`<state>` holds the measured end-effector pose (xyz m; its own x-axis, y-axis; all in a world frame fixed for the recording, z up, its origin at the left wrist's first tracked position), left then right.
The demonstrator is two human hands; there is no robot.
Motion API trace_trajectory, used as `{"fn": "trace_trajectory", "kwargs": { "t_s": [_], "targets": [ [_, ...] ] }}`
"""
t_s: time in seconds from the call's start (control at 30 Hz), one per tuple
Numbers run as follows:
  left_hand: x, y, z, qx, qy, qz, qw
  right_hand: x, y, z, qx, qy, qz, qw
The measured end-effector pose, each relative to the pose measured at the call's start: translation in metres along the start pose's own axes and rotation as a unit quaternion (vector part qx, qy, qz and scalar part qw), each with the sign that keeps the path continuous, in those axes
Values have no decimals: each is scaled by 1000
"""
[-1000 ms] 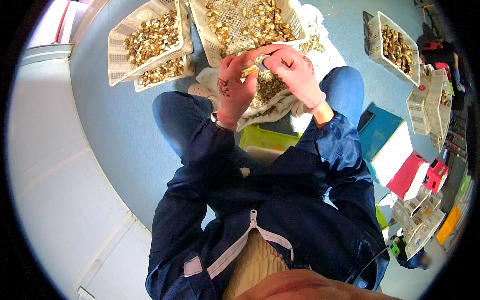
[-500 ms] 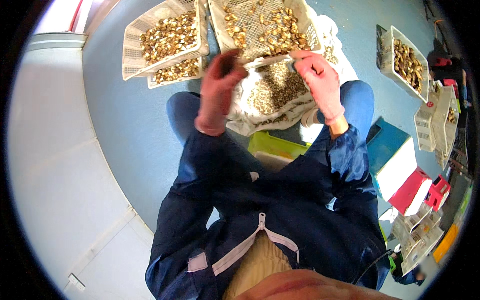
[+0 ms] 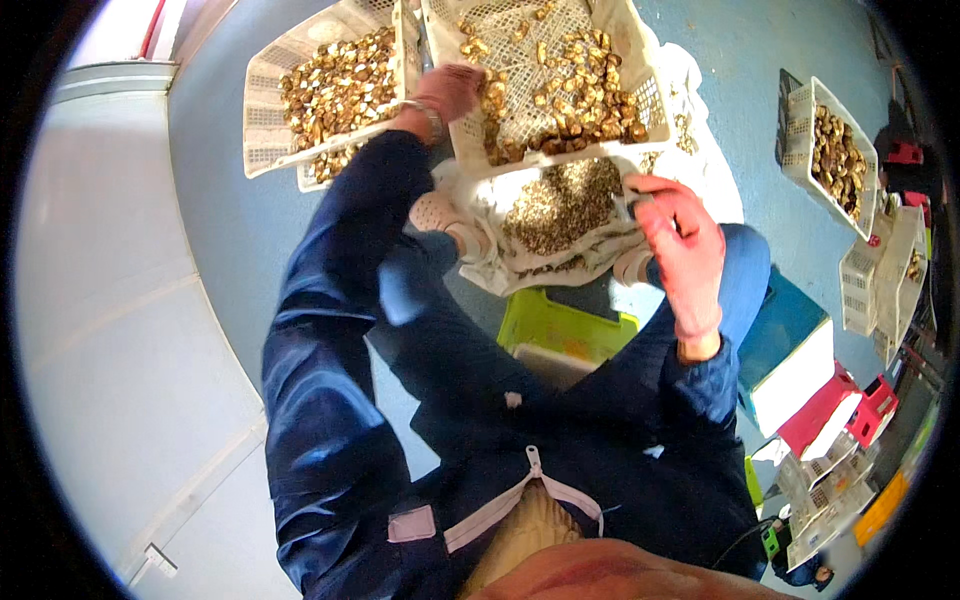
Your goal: The person peels and cleans small bulbs by hand while sitting on the floor among several baskets.
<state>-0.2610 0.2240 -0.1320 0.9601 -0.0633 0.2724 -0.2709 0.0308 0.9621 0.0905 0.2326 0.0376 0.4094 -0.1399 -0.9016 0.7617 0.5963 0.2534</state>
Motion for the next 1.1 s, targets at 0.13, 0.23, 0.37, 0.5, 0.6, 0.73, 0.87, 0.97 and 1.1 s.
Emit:
{"fn": "trace_trajectory", "kwargs": {
  "t_s": [0.13, 0.23, 0.37, 0.5, 0.6, 0.73, 0.87, 0.97, 1.1],
  "targets": [
    [21, -91, -57, -241, 7, -245, 939, 9, 11, 0, -7, -17, -34, 999],
    [-20, -107, -43, -140, 97, -191, 967, 3, 7, -1, -21, -3, -46, 999],
    [7, -111, -57, -199, 22, -166, 966, 8, 19, -2, 8, -23, -45, 999],
    [17, -64, -49, -135, 82, -25, 987, 6, 19, -4, 18, -16, -47, 999],
    [80, -31, -34, -107, 60, 196, 973, 13, 17, -10, 32, -15, -91, 995],
    [228, 54, 19, 94, -191, 260, 942, 32, 2, -17, -12, -45, -170, 984],
    [235, 52, 62, 132, 103, 618, 769, 41, -29, -7, -139, -87, -245, 955],
    [234, 44, 82, 186, 151, 703, 670, 49, -56, -2, -222, -109, -374, 894],
    [242, 42, 92, 231, 122, 740, 620, 39, -49, -7, -172, -35, -267, 948]
  ]
}}
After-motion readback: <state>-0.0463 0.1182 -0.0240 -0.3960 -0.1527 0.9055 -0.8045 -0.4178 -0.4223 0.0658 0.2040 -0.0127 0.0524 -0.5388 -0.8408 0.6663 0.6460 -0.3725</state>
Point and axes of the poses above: each hand's wrist, its own z-axis away from the middle knuckle, its own y-axis out of the back of the hand, x = y × z, the point moved 10 cm from there along -z, towards the middle knuckle, and after that the axes turned 13 degrees about -y, right-handed, at the moved point
